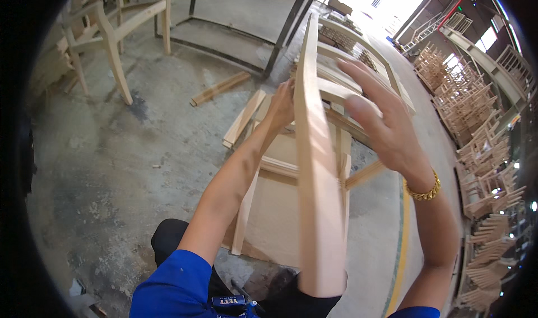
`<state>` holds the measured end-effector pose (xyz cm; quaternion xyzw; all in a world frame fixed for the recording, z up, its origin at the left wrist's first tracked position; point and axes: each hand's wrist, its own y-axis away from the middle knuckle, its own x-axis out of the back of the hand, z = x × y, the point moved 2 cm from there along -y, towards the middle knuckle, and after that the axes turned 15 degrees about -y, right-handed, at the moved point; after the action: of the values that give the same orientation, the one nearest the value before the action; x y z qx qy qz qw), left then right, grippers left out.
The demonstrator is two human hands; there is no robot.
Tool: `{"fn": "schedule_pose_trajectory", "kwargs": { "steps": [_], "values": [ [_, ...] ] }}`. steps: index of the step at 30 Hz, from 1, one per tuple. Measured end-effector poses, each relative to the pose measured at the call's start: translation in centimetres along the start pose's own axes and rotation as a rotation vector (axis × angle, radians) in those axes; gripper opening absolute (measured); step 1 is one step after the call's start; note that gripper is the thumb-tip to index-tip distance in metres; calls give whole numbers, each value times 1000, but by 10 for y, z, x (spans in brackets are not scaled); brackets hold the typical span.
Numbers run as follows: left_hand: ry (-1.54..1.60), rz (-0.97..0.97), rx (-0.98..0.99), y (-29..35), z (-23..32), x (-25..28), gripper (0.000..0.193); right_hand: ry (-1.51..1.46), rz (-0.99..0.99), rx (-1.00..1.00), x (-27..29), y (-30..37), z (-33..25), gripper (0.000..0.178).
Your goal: The person assembles wooden chair frames by applying glue to joints and inserting wooden slats. They reposition the chair frame multiple times to access different joints and continue gluing and fitting components.
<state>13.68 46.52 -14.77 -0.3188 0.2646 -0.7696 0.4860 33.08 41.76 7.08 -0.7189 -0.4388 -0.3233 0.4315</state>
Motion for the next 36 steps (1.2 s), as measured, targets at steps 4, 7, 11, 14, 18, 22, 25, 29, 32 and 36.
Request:
{"fn": "schedule_pose_trajectory", "kwargs": {
  "steps": [4,7,11,14,18,22,25,29,32,36],
  "values": [
    [122,-34,118,3,-25,-6,63,-66,-145,-346,-69,-49,-13,63],
    [165,-103,278,11,-21,-14,52,-190,-129,-810,-79,-46,1,68],
    [138,-93,376,15,-18,-12,38,-325,-14,-1112,-98,-52,-29,65],
    [88,-96,403,14,-20,-12,33,-368,-6,-1076,-102,-51,-28,63],
    [73,-133,398,13,-31,-15,37,-337,69,-1074,-109,-52,-29,63],
    [33,-103,418,11,-41,-11,35,-351,35,-1060,-117,-56,-29,64],
    [132,-178,425,17,-19,-10,35,-290,67,-1085,-113,-44,-23,65],
    [148,-155,383,15,-21,-1,37,-293,93,-1045,-117,-40,-34,66],
    [85,-143,372,16,-20,-4,38,-321,55,-1014,-112,-37,-28,66],
    [72,-116,343,14,-19,-6,36,-325,36,-1009,-107,-39,-19,67]
  ]
}}
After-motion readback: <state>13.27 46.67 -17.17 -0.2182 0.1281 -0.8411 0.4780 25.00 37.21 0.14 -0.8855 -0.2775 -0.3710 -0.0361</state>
